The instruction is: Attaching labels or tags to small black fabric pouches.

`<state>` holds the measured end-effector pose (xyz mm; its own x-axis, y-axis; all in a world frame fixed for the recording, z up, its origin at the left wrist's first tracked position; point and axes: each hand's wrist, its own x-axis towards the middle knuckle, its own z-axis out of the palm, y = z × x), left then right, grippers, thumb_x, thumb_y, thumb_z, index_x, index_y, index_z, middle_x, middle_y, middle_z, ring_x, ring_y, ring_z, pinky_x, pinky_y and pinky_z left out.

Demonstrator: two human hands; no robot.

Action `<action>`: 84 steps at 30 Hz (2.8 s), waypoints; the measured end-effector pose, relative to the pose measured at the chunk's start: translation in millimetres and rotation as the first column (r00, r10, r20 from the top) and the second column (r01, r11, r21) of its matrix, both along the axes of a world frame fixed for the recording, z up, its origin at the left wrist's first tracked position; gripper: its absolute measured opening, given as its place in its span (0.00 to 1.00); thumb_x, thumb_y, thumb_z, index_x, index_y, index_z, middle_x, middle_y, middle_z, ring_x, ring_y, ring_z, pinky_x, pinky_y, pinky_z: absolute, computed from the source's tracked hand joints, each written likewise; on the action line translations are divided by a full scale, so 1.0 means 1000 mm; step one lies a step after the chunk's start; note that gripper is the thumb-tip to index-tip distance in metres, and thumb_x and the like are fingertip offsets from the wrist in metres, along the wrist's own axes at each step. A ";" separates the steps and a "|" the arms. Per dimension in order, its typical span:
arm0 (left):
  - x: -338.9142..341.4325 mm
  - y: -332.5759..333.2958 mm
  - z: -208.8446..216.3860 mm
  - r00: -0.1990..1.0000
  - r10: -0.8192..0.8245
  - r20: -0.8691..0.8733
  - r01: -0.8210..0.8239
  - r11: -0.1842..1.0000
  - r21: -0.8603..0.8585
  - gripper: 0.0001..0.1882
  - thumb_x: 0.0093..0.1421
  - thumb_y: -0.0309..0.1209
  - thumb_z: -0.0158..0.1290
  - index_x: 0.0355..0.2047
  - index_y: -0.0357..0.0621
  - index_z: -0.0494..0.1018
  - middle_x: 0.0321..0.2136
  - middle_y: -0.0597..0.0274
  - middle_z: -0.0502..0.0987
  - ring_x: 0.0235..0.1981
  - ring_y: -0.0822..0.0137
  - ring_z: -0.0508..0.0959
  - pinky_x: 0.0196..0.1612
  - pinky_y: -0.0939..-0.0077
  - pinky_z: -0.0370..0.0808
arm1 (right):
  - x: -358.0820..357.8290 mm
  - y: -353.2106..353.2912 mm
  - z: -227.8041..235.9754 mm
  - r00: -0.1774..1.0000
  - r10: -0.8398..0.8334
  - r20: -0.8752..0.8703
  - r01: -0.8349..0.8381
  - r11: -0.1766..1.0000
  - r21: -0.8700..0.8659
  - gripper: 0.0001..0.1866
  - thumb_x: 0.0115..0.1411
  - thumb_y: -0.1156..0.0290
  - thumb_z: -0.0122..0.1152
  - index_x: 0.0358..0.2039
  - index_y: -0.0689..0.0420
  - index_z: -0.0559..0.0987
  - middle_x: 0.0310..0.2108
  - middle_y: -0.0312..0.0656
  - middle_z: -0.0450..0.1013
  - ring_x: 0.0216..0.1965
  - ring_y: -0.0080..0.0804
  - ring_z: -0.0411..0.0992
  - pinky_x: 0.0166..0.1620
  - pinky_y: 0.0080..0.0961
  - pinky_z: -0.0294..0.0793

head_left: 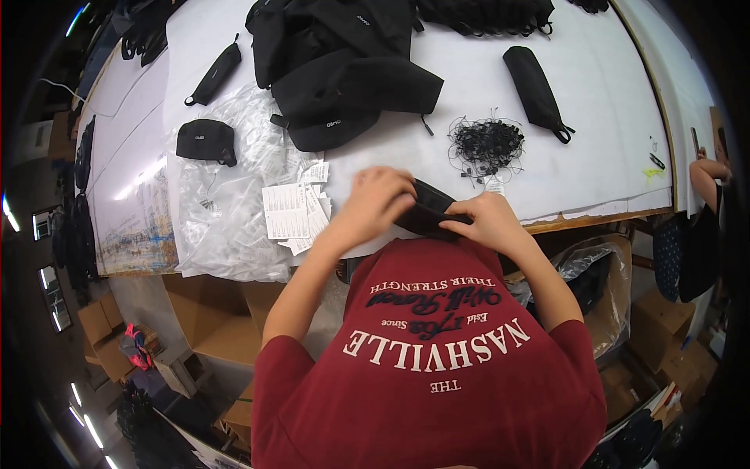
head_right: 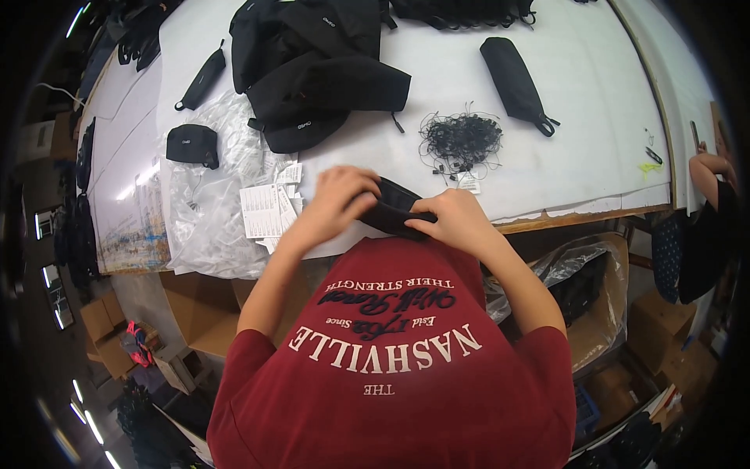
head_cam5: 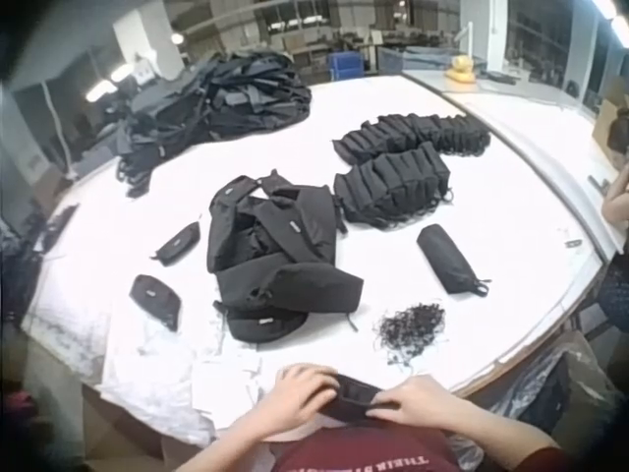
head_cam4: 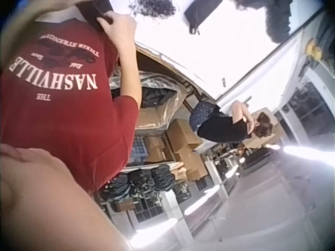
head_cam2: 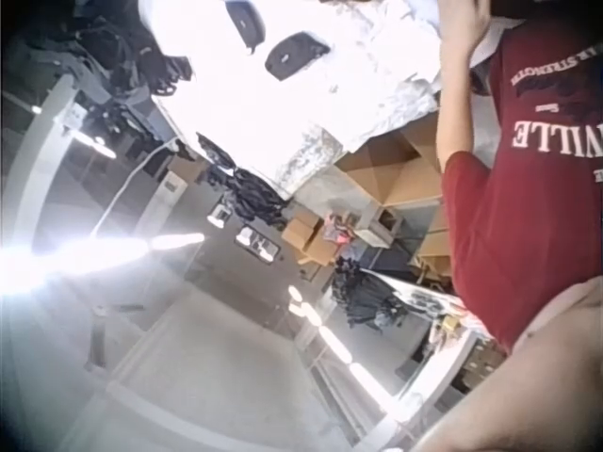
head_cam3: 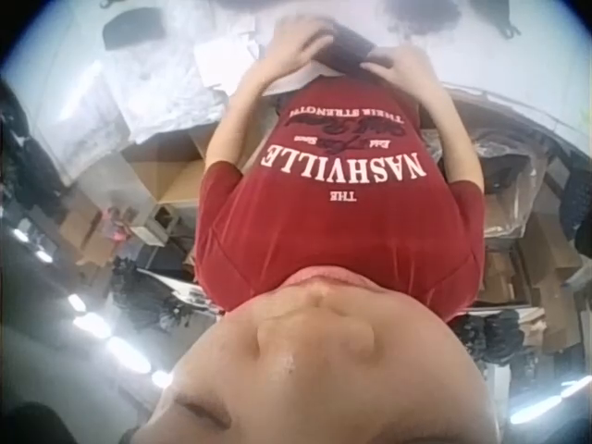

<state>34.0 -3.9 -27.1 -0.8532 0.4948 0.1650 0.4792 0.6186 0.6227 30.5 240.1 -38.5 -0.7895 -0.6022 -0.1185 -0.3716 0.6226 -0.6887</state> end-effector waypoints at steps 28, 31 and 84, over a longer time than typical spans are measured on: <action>0.016 -0.016 0.002 0.813 0.580 0.040 -0.535 0.720 0.441 0.28 0.49 0.36 0.64 0.49 0.44 0.68 0.52 0.59 0.66 0.54 0.62 0.64 0.55 0.64 0.60 | -0.014 -0.018 0.029 0.883 -0.021 -0.468 -0.065 0.984 -0.168 0.08 0.43 0.68 0.70 0.26 0.53 0.82 0.13 0.35 0.69 0.17 0.32 0.67 0.23 0.28 0.64; 0.025 -0.006 -0.020 0.770 0.381 0.511 -0.622 0.273 0.734 0.40 0.51 0.34 0.64 0.59 0.40 0.54 0.55 0.58 0.62 0.55 0.64 0.63 0.58 0.64 0.60 | -0.010 -0.031 0.035 0.920 -0.203 -0.334 0.058 0.916 -0.396 0.08 0.44 0.69 0.71 0.24 0.56 0.82 0.13 0.37 0.70 0.14 0.30 0.66 0.21 0.26 0.61; -0.003 0.022 0.013 0.630 -0.110 0.769 -0.773 -0.188 0.606 0.20 0.64 0.32 0.47 0.55 0.38 0.63 0.52 0.54 0.69 0.52 0.64 0.70 0.55 0.67 0.70 | 0.012 -0.044 0.051 0.885 -0.410 -0.221 0.272 0.839 -0.471 0.25 0.48 0.71 0.69 0.49 0.55 0.74 0.48 0.41 0.69 0.32 0.28 0.69 0.31 0.20 0.70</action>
<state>30.8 17.9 -13.7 -0.9068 -0.1601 -0.3899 -0.1282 -0.7765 0.6169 42.3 196.5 12.4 -0.9069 -0.2236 0.3571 -0.4206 0.4290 -0.7994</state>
